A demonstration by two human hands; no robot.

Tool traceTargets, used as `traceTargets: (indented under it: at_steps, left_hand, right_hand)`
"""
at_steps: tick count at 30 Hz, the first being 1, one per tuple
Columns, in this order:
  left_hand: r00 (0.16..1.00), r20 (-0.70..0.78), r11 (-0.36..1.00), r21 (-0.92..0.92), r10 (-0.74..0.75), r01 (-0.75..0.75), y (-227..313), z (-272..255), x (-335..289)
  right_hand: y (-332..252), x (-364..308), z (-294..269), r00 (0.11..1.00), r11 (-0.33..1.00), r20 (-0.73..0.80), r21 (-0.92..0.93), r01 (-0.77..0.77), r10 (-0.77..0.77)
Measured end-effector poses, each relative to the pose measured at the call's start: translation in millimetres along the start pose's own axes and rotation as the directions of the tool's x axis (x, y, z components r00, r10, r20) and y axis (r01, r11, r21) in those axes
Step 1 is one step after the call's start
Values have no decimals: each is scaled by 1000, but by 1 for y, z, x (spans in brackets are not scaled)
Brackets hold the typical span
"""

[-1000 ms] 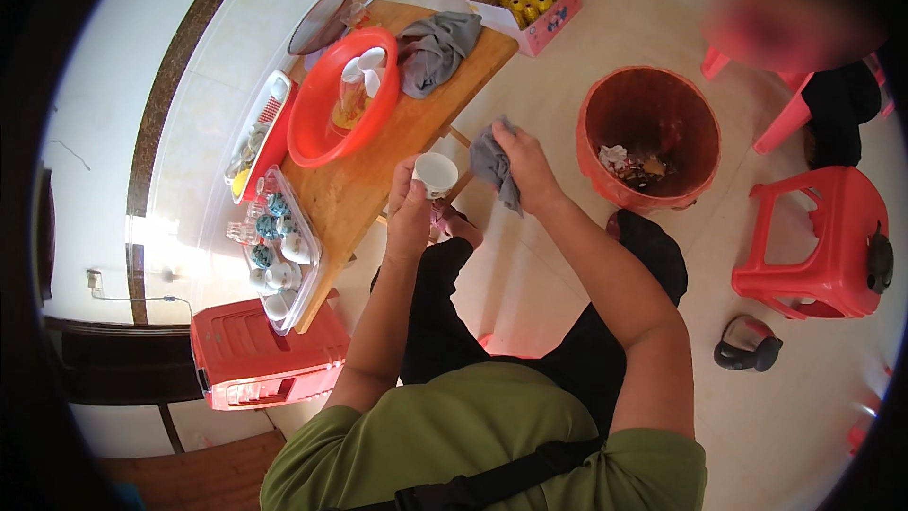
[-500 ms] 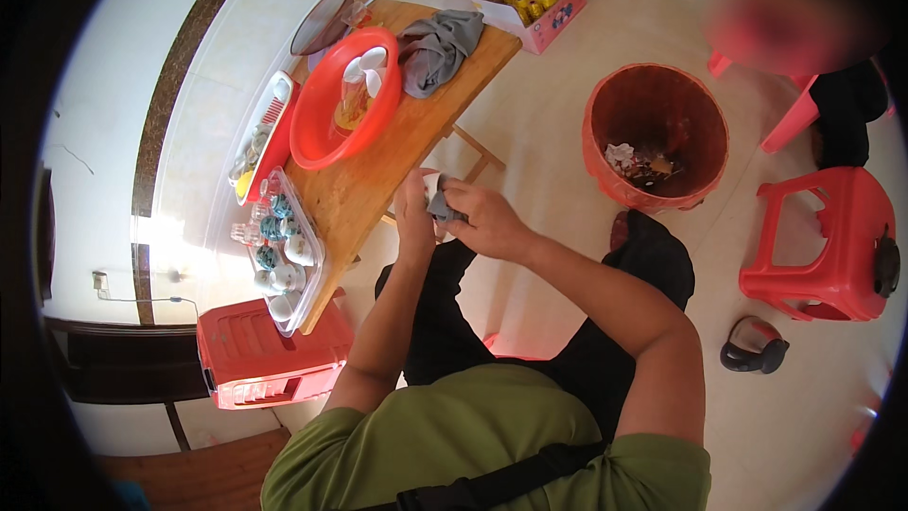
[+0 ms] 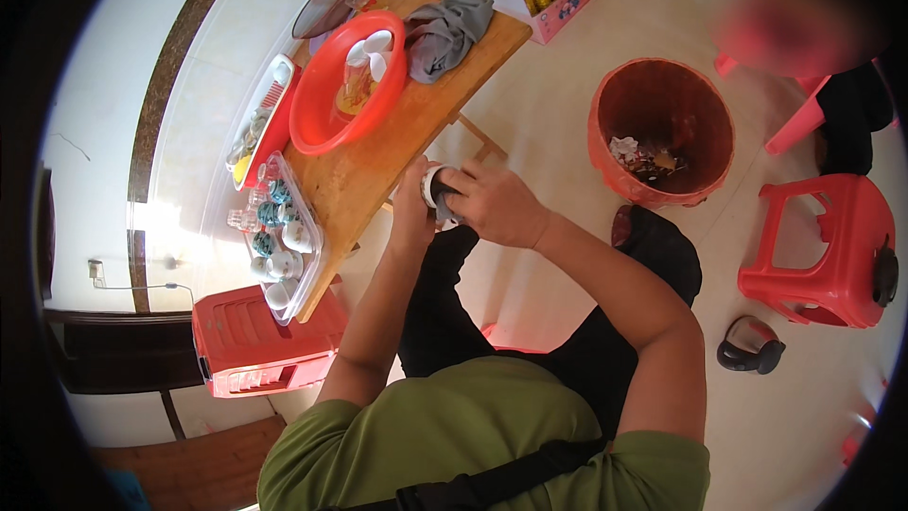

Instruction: The person cleans small white cups by dipping them into a red basin of liquid and then wiping them with a blue cloth.

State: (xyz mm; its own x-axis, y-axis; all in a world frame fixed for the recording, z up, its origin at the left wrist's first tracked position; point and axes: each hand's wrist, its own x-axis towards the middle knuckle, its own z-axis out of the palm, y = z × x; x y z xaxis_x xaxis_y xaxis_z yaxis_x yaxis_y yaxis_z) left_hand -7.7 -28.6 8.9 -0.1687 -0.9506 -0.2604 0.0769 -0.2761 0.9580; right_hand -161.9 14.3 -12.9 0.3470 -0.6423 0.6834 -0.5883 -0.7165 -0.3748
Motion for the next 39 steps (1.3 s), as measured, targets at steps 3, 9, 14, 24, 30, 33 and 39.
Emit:
traceTargets:
  at_steps: [3, 9, 14, 24, 30, 33, 39]
  left_hand:
    - [993, 10, 983, -140, -121, 121, 11, -2, 0]
    - [974, 131, 957, -201, -184, 207, -14, -12, 8]
    - [987, 55, 960, -228, -153, 161, -4, 27, -4]
    - [982, 117, 968, 220, -146, 118, 3, 20, -13]
    - [929, 201, 661, 657, 311, -363, -30, -6, 3]
    - [790, 243, 348, 798, 563, -493, -10, 23, -15]
    - [934, 163, 763, 539, 319, -355, -19, 16, -2]
  right_hand:
    - [-2, 7, -29, 981, 979, -143, 178, -101, 128]
    - [11, 13, -47, 940, 724, -118, 671, -163, 321]
    - [5, 9, -28, 987, 971, -75, 206, -124, 142]
    - [5, 0, 5, 961, 965, -99, -12, -262, 259]
    - [-5, -6, 32, 722, 620, -10, 520, -587, 692]
    - [-5, -13, 47, 541, 90, 250, 846, -525, 803]
    - [3, -13, 30, 773, 727, -10, 350, -591, 634]
